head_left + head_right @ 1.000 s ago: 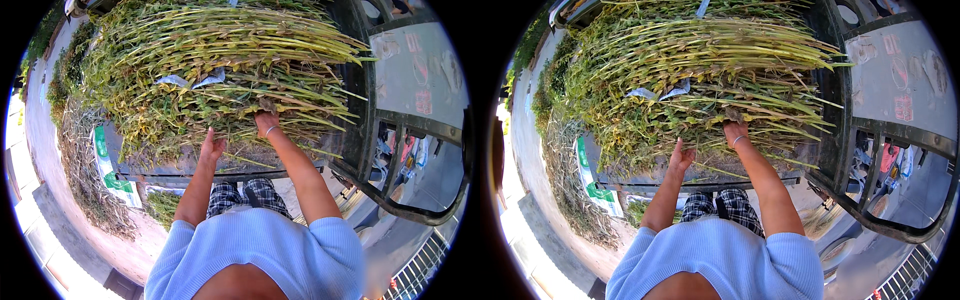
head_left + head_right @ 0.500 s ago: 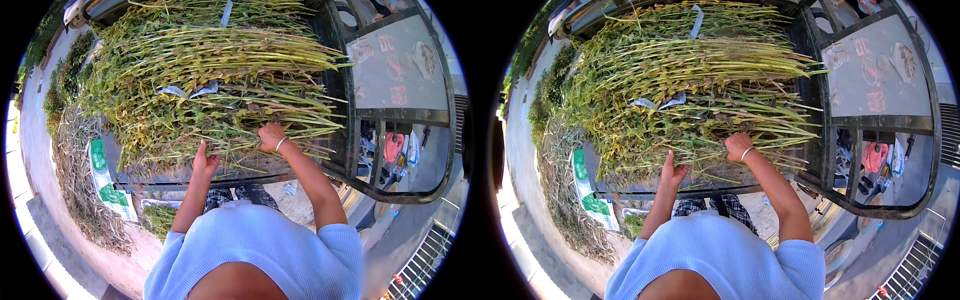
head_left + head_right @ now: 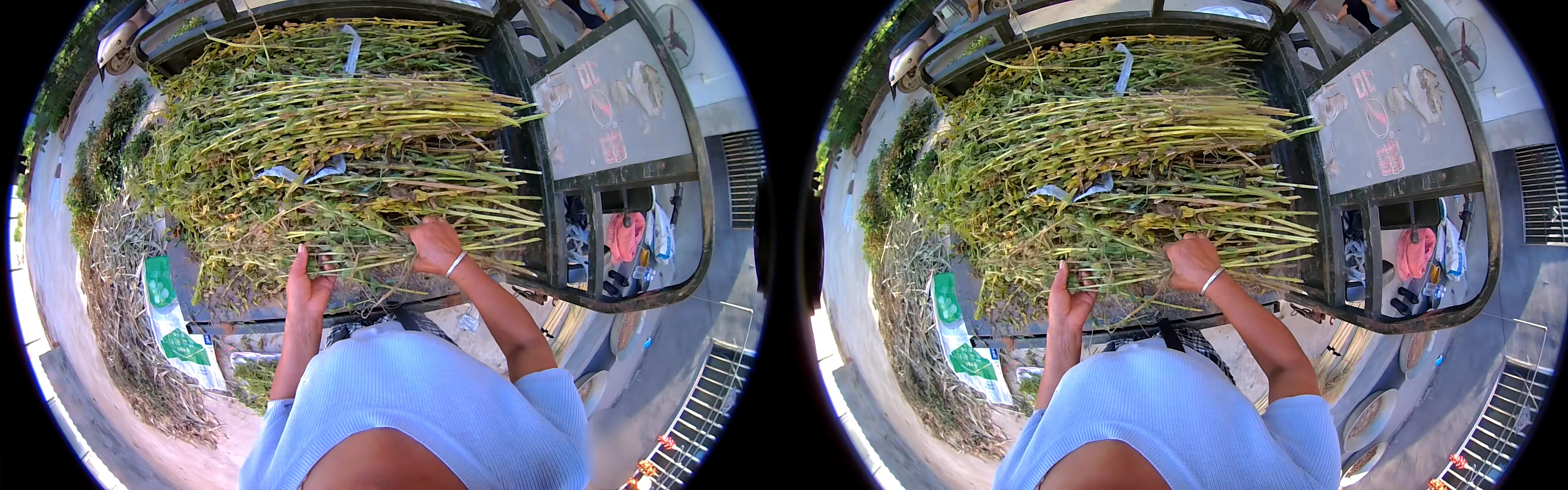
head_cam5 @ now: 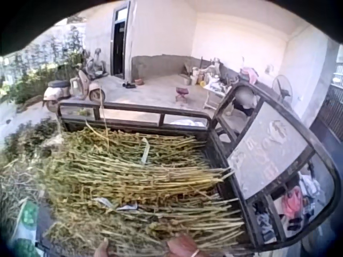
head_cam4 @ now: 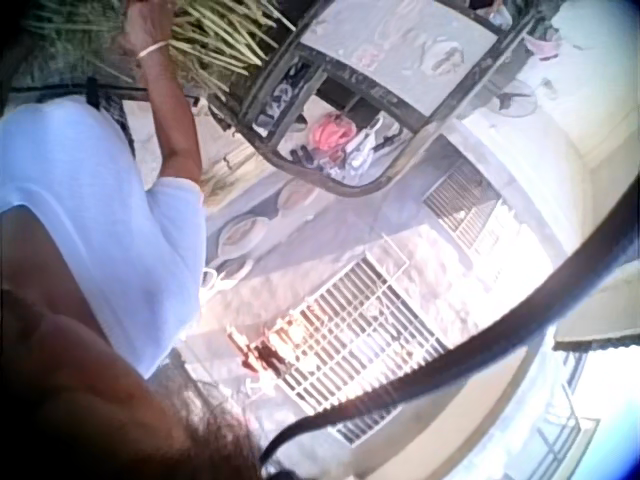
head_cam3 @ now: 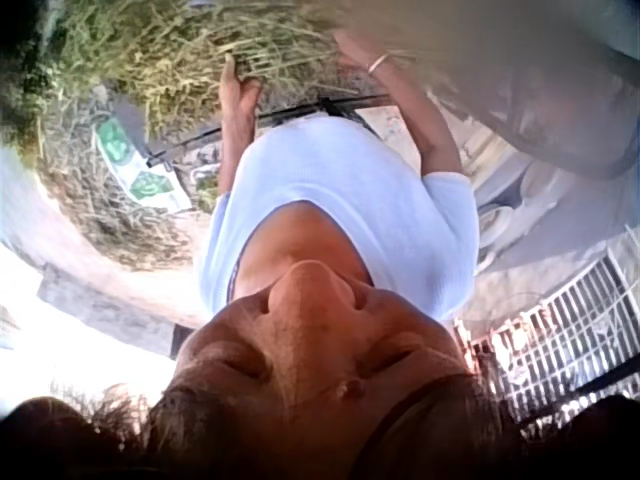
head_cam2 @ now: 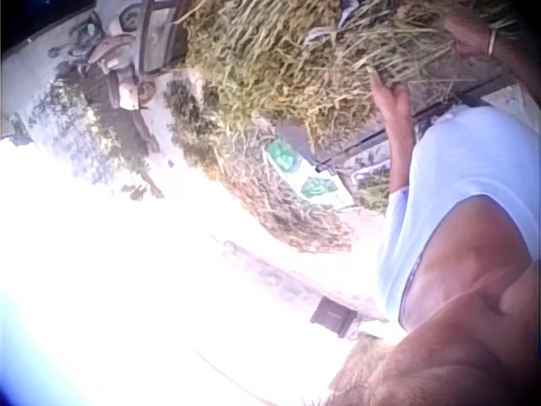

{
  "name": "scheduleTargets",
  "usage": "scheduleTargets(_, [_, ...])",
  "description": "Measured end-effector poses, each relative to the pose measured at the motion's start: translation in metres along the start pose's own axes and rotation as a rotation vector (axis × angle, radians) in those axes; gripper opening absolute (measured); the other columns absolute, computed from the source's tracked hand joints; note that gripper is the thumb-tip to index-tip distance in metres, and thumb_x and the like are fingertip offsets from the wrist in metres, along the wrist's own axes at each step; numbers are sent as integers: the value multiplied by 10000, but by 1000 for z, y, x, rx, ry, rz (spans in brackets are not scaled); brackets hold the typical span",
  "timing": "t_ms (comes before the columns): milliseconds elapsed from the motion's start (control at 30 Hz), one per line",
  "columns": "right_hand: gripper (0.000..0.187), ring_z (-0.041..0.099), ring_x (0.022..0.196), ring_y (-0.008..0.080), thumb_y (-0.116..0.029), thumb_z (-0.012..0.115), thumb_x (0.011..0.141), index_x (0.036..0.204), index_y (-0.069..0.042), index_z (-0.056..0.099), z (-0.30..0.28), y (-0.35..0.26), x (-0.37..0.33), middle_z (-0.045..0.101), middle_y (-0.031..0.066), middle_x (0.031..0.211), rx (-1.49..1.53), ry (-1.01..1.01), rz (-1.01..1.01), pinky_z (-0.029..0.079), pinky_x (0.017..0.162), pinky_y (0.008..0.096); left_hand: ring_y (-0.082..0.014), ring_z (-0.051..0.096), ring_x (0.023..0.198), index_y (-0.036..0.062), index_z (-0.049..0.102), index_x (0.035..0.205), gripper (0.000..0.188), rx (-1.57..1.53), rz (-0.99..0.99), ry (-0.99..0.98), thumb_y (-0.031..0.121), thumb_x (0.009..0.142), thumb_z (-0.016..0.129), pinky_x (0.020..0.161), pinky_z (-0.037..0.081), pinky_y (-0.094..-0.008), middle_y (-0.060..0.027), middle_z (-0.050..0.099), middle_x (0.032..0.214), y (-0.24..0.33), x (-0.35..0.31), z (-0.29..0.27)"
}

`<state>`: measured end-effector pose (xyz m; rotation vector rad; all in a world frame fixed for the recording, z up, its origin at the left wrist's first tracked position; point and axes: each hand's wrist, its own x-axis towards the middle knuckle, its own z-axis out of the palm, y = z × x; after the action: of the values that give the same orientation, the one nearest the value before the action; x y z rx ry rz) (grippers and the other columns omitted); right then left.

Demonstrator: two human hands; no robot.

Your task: The person gathers long green plant stalks from a vehicle bed, aligns them into bundles, and secures them with white plastic ties. The person repeatedly picks up stalks, arranges them, and ties them to form neat bundles.

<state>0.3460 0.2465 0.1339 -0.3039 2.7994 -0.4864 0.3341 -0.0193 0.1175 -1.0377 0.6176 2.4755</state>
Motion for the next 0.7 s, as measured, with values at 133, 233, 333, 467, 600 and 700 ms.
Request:
scheduleTargets(133, [312, 570, 757, 325, -171, 674, 532, 825, -64, 657, -35, -27, -11, 608, 126, 686, 44, -2, -2, 445, 651, 438, -138, 553, 746, 103, 566, 1107, 232, -20, 91, -90, 282, 966, 526, 603, 478, -273, -29, 612, 970, 12, -18, 8])
scheduleTargets(233, [181, 585, 726, 313, -151, 658, 505, 652, -80, 582, -74, -54, -4, 591, 114, 633, -2, 195, -84, 450, 655, 436, -139, 564, 771, 94, 560, 1135, 244, -30, 142, -201, 270, 978, 497, 600, 480, -265, -46, 614, 977, 38, -29, 21])
scheduleTargets(333, [174, 595, 676, 334, -162, 674, 519, 644, -64, 604, -78, -52, 8, 590, 138, 614, -50, 146, -66, 467, 597, 447, -165, 581, 843, 95, 556, 1173, 289, -8, 145, -276, 297, 972, 508, 668, 499, -299, -54, 612, 1012, 49, -25, 28])
scheduleTargets(467, [193, 618, 653, 368, -171, 698, 536, 659, -43, 624, -126, -69, 11, 603, 161, 618, -67, 173, -81, 483, 595, 482, -227, 572, 1003, 96, 492, 1272, 469, 17, 249, -292, 400, 924, 573, 794, 519, -375, -80, 581, 1163, 56, -56, 45])
scheduleTargets(600, [273, 593, 689, 401, -195, 694, 552, 767, -37, 635, -197, -106, 8, 577, 202, 637, -137, 207, -81, 459, 602, 496, -274, 466, 1242, 100, 392, 1385, 770, 101, 279, -701, 471, 790, 710, 929, 507, -426, -120, 443, 1373, 72, -67, 27])
scheduleTargets(700, [295, 591, 687, 413, -218, 691, 562, 732, 9, 612, -233, -126, 13, 573, 223, 658, -140, 257, -119, 462, 605, 490, -282, 421, 1292, 100, 303, 1441, 940, 189, 327, -766, 471, 717, 774, 942, 504, -414, -122, 381, 1428, 75, -75, 31])
